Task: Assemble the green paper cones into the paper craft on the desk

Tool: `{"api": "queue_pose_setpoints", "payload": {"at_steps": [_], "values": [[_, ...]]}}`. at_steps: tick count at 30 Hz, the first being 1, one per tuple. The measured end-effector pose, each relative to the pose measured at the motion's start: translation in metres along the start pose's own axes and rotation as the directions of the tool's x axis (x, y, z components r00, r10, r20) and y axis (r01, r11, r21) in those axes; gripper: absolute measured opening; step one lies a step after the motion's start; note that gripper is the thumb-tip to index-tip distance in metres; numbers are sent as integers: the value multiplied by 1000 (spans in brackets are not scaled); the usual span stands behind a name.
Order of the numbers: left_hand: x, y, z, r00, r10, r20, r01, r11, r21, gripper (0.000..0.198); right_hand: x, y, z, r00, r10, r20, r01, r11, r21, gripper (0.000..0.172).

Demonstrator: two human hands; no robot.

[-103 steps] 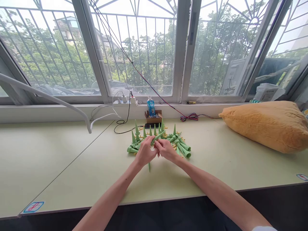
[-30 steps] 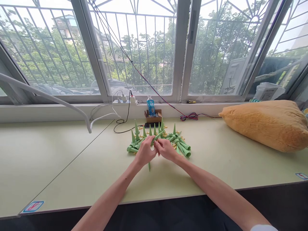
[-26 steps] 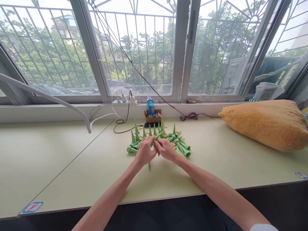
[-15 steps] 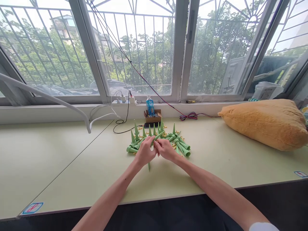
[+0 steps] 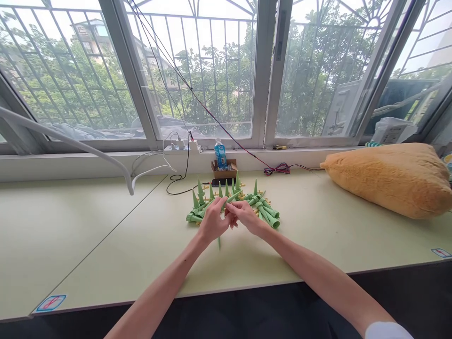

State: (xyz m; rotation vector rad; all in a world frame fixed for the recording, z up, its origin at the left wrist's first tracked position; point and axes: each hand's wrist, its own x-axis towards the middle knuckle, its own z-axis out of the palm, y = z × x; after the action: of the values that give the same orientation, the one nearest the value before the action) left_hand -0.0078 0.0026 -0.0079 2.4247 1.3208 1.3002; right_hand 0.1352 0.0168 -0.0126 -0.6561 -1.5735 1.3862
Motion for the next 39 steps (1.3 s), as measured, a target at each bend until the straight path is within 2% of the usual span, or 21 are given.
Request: {"api": "queue_pose_setpoints", "payload": {"at_steps": [7, 16, 31, 39], "values": [[1, 1, 0, 1000, 4, -9, -4, 999, -37, 26, 1, 3, 0, 1000, 15, -20, -14, 997, 70, 46], [1, 1, 1, 999, 14, -47, -17, 998, -61, 31, 0, 4, 3, 998, -6, -56, 10, 998, 61, 43], [2, 4, -1, 998, 17, -62, -20, 999, -45, 29, 0, 3, -1, 1000, -15, 3, 14, 990, 138, 40], [1, 5, -1, 997, 33, -75, -37, 998, -45, 30, 0, 2, -2, 999, 25, 37, -33, 974, 224, 37]]}}
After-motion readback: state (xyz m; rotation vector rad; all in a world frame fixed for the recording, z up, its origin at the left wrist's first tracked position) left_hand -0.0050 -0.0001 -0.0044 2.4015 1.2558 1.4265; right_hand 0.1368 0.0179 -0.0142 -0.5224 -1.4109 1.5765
